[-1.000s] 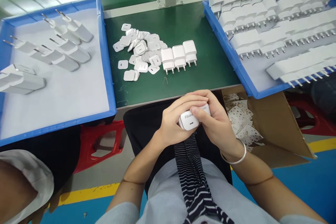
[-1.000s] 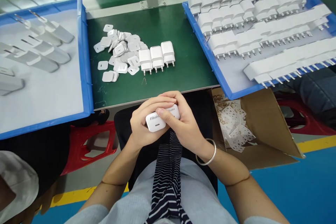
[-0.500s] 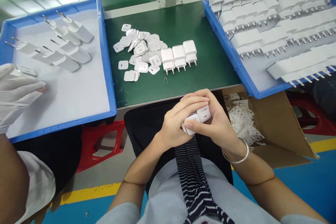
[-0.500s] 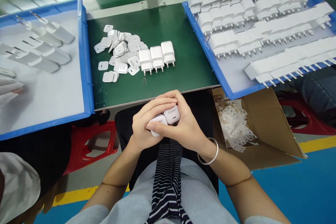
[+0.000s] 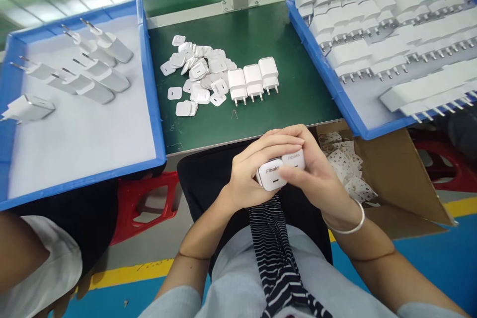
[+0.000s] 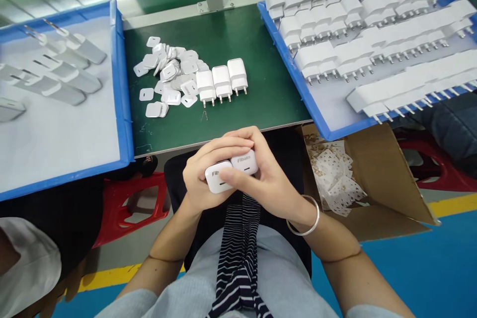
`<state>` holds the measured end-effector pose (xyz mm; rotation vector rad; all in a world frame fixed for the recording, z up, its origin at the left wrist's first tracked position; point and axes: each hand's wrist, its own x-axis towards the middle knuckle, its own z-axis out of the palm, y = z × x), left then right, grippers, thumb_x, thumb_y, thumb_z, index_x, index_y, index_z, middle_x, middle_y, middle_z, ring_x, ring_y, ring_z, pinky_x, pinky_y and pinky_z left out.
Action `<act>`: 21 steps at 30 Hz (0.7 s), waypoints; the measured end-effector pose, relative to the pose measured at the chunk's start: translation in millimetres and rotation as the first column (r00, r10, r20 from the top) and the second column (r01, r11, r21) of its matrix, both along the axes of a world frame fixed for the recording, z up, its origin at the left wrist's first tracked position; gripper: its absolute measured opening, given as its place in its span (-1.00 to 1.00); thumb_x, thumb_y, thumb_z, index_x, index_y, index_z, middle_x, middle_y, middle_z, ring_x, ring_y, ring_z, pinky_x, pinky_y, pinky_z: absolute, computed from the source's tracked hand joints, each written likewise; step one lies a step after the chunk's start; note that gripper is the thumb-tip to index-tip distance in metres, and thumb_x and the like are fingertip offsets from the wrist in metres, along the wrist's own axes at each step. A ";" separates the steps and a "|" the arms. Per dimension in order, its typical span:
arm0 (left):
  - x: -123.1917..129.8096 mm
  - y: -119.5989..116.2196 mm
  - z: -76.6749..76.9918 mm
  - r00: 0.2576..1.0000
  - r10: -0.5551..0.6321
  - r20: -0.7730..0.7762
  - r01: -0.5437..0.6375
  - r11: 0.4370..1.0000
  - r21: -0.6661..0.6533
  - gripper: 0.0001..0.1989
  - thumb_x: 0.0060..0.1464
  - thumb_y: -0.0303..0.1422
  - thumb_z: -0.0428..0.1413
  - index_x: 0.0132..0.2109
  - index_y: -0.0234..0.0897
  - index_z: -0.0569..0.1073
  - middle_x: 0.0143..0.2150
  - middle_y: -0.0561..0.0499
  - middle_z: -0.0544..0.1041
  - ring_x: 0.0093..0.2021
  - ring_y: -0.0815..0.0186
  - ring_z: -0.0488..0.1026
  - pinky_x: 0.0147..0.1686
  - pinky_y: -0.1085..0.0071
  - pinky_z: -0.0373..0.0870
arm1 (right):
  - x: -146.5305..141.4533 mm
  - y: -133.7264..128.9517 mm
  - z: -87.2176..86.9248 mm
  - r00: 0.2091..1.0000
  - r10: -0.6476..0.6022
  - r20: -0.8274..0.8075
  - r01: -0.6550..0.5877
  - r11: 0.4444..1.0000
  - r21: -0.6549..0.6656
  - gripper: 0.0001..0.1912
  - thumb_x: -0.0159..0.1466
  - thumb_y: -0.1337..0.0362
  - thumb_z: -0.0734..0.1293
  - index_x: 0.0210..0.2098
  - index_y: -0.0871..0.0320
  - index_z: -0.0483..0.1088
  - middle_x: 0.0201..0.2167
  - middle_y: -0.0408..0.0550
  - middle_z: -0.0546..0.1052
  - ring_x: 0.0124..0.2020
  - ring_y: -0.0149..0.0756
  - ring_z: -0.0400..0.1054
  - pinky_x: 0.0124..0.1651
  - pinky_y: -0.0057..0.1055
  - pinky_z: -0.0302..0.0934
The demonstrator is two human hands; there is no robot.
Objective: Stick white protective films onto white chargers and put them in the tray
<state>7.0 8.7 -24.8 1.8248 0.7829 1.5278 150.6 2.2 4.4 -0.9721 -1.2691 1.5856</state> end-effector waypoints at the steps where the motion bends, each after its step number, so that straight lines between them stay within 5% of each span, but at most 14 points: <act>1: 0.0 1.5 0.4 1.000 -0.015 -0.003 0.015 1.000 0.010 -0.70 0.16 -0.49 0.24 0.05 -0.24 0.54 0.01 -0.12 0.65 0.04 0.15 0.61 0.09 0.16 0.59 | -0.3 -0.2 -1.4 1.000 -0.005 -0.025 0.004 1.000 -0.013 -0.70 0.30 0.14 0.44 -0.04 0.00 0.34 -0.05 -0.08 0.42 -0.05 -0.25 0.40 -0.04 -0.33 0.40; 7: 3.7 3.7 -4.0 1.000 -0.008 -0.014 0.009 1.000 0.012 -0.69 0.11 -0.51 0.26 0.03 -0.31 0.55 -0.01 -0.17 0.65 0.07 0.16 0.61 0.06 0.24 0.59 | -8.5 -1.8 -16.9 0.989 -0.134 -0.069 0.133 0.991 -0.026 -0.78 0.30 0.23 0.45 -0.10 -0.01 0.38 -0.11 -0.14 0.46 -0.10 -0.31 0.41 -0.04 -0.40 0.38; 10: -10.3 -0.7 1.6 0.996 0.010 -0.087 -0.012 1.000 -0.022 -0.69 0.13 -0.50 0.24 0.04 -0.27 0.53 0.00 -0.16 0.65 0.06 0.16 0.61 0.07 0.23 0.59 | -11.1 1.5 -25.2 0.992 -0.031 -0.120 0.021 0.996 -0.082 -0.67 0.32 0.08 0.41 0.03 -0.04 0.36 -0.04 -0.06 0.48 -0.01 -0.20 0.44 0.01 -0.28 0.41; 13: -49.2 -7.5 28.4 0.935 0.072 -0.346 -0.097 0.994 -0.054 -0.63 0.12 -0.53 0.21 0.08 -0.25 0.50 0.07 -0.17 0.63 0.10 0.17 0.59 0.12 0.22 0.55 | -10.6 7.9 -31.5 0.971 0.065 -0.232 -0.086 0.993 -0.082 -0.45 0.30 -0.06 0.38 0.22 -0.10 0.25 0.18 0.04 0.43 0.25 -0.05 0.32 0.22 -0.08 0.34; 15: -85.8 -10.7 54.9 0.756 0.191 -0.626 -0.261 0.965 -0.020 -0.60 0.12 -0.57 0.15 0.10 -0.26 0.49 0.12 -0.18 0.59 0.14 0.14 0.57 0.14 0.21 0.53 | -9.0 11.9 -34.5 0.966 0.077 -0.246 -0.097 0.993 -0.070 -0.51 0.33 0.00 0.36 0.21 -0.12 0.27 0.25 0.01 0.41 0.36 -0.07 0.21 0.35 -0.01 0.21; 17: -125.1 -9.3 78.7 0.356 0.217 -0.909 -0.492 0.870 0.015 -0.62 0.10 -0.63 0.03 0.03 -0.30 0.51 0.14 -0.22 0.56 0.10 0.04 0.58 0.09 0.13 0.54 | -7.5 14.4 -37.1 0.966 0.082 -0.244 -0.103 0.992 -0.075 -0.68 0.36 0.09 0.34 0.09 -0.09 0.40 0.19 -0.02 0.46 0.35 -0.09 0.23 0.38 0.00 0.17; 19: -160.6 -2.4 92.0 -0.013 0.066 -0.998 -0.699 0.713 0.056 -0.71 0.04 -0.66 -0.03 -0.22 -0.34 0.53 -0.06 -0.29 0.61 -0.07 -0.07 0.63 -0.04 0.04 0.56 | -7.4 15.2 -39.8 0.962 0.077 -0.262 -0.105 0.990 -0.095 -0.81 0.37 0.14 0.34 -0.04 -0.03 0.50 0.07 -0.03 0.53 0.26 -0.11 0.32 0.34 -0.04 0.23; 21: -186.5 8.8 92.7 -0.069 -0.068 -0.995 -0.747 0.665 0.006 -0.82 0.00 -0.60 0.04 -0.49 -0.32 0.42 -0.36 -0.28 0.59 -0.18 -0.14 0.64 -0.14 0.02 0.55 | -9.3 15.0 -42.4 0.960 0.065 -0.273 -0.099 0.988 -0.114 -0.86 0.35 0.16 0.38 -0.13 0.01 0.54 -0.04 -0.04 0.56 0.16 -0.14 0.40 0.28 -0.09 0.29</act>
